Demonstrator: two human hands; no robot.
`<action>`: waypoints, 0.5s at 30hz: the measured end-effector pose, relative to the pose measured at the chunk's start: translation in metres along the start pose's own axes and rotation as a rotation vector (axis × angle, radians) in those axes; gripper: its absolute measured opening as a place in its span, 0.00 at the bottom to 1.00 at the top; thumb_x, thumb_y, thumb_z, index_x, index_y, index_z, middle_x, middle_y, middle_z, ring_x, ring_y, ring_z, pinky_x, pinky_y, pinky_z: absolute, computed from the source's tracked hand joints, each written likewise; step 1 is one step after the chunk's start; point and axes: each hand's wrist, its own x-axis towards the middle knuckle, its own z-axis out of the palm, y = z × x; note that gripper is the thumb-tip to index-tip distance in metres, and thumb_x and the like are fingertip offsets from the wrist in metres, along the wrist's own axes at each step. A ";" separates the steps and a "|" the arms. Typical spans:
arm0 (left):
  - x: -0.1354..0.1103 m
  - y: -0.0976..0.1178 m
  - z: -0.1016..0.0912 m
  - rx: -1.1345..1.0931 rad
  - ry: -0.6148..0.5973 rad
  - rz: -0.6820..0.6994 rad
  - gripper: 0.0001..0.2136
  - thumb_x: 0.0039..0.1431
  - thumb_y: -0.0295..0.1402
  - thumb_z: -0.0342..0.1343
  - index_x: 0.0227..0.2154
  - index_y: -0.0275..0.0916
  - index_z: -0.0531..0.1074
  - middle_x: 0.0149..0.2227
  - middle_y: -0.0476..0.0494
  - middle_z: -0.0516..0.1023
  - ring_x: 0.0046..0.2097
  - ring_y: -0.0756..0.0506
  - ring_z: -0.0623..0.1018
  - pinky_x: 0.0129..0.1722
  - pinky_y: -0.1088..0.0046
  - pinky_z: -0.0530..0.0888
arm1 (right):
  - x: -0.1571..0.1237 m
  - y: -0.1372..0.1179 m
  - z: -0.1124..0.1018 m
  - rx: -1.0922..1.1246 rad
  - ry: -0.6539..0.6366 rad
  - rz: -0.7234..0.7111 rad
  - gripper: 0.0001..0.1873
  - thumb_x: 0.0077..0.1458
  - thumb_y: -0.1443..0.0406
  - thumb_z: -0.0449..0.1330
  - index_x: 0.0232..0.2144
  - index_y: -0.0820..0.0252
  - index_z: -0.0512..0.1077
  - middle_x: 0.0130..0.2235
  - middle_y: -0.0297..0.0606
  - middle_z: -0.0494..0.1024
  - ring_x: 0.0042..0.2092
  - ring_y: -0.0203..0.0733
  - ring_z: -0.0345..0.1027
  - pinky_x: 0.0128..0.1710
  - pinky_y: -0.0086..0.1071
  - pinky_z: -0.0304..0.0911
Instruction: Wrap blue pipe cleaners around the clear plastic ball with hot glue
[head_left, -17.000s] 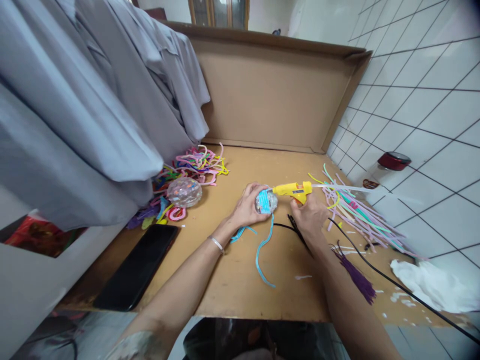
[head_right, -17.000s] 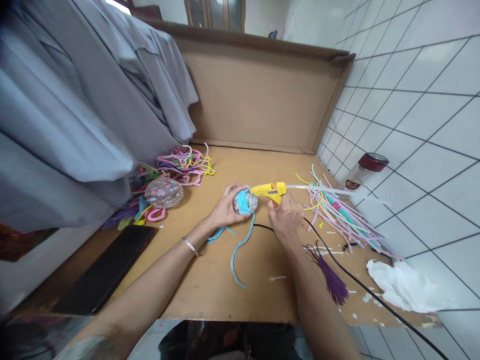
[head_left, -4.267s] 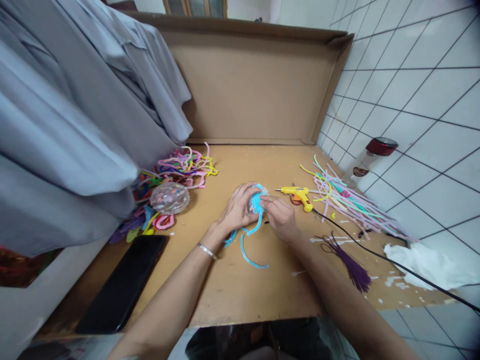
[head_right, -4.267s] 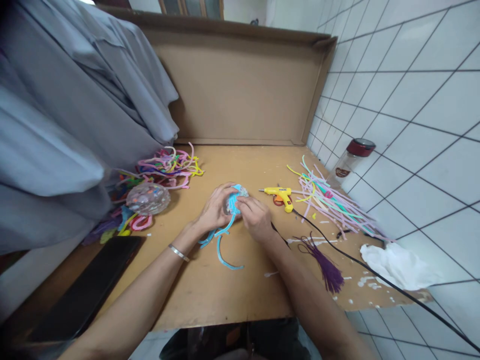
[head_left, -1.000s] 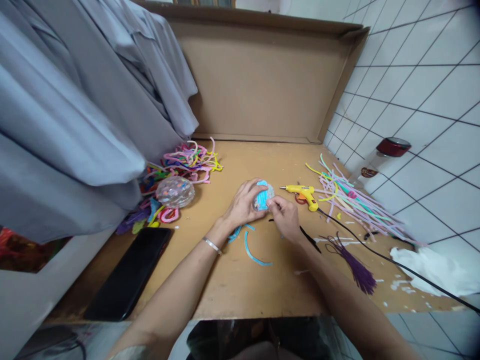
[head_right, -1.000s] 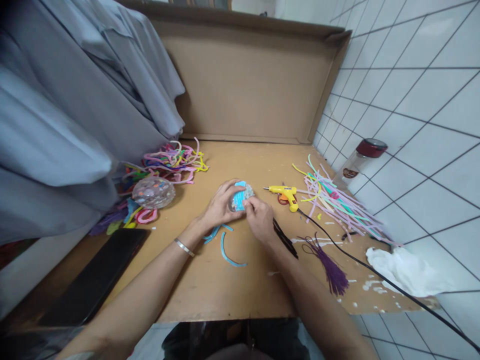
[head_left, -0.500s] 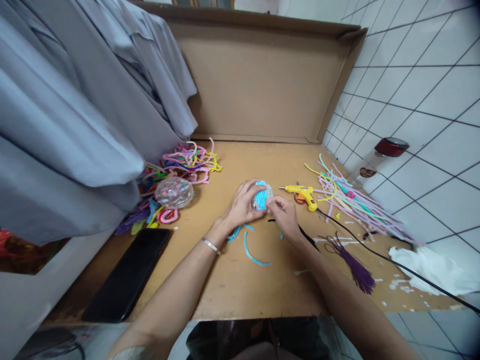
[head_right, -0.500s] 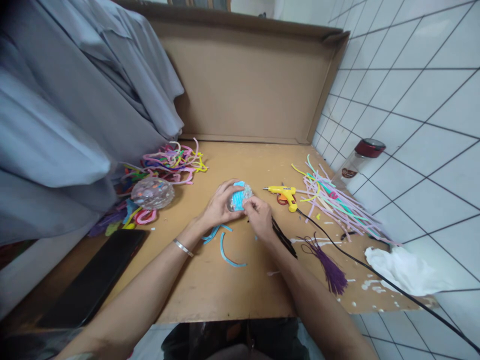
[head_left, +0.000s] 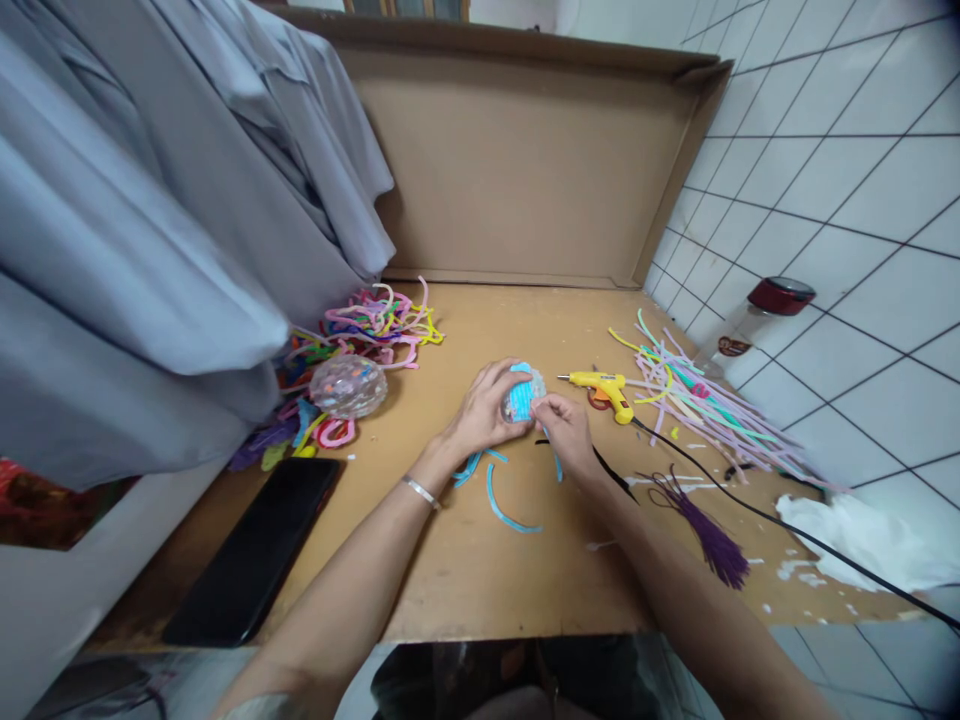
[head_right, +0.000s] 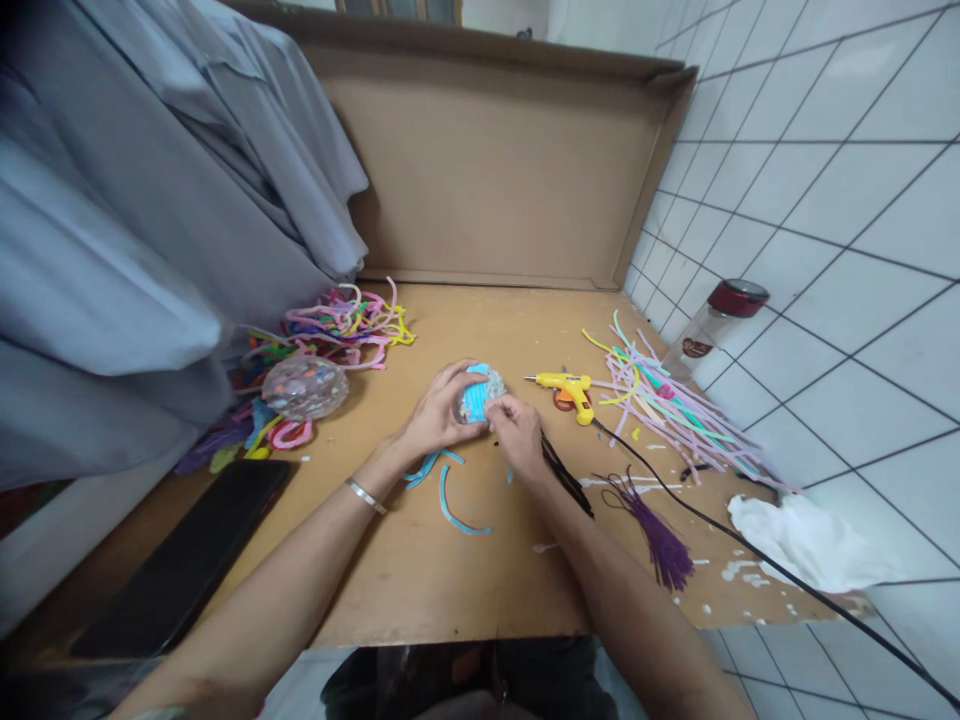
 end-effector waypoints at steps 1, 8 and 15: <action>0.000 0.000 0.000 0.001 -0.002 -0.002 0.29 0.48 0.40 0.65 0.54 0.40 0.66 0.61 0.32 0.64 0.62 0.35 0.66 0.61 0.51 0.65 | 0.000 0.000 0.000 -0.005 -0.002 0.004 0.16 0.50 0.55 0.55 0.17 0.57 0.64 0.18 0.27 0.63 0.23 0.33 0.55 0.26 0.29 0.52; 0.000 -0.001 0.001 0.004 0.001 -0.001 0.29 0.49 0.40 0.64 0.54 0.41 0.66 0.61 0.33 0.64 0.62 0.35 0.67 0.61 0.52 0.66 | 0.000 -0.003 -0.001 -0.033 -0.029 0.007 0.16 0.51 0.55 0.54 0.18 0.57 0.65 0.18 0.27 0.64 0.23 0.33 0.56 0.25 0.28 0.51; -0.001 -0.002 0.000 0.013 0.005 -0.008 0.30 0.47 0.39 0.65 0.55 0.40 0.66 0.61 0.33 0.65 0.62 0.34 0.67 0.61 0.51 0.66 | -0.004 -0.008 -0.005 -0.152 0.079 -0.093 0.16 0.57 0.54 0.52 0.28 0.58 0.70 0.23 0.30 0.70 0.26 0.36 0.62 0.29 0.30 0.57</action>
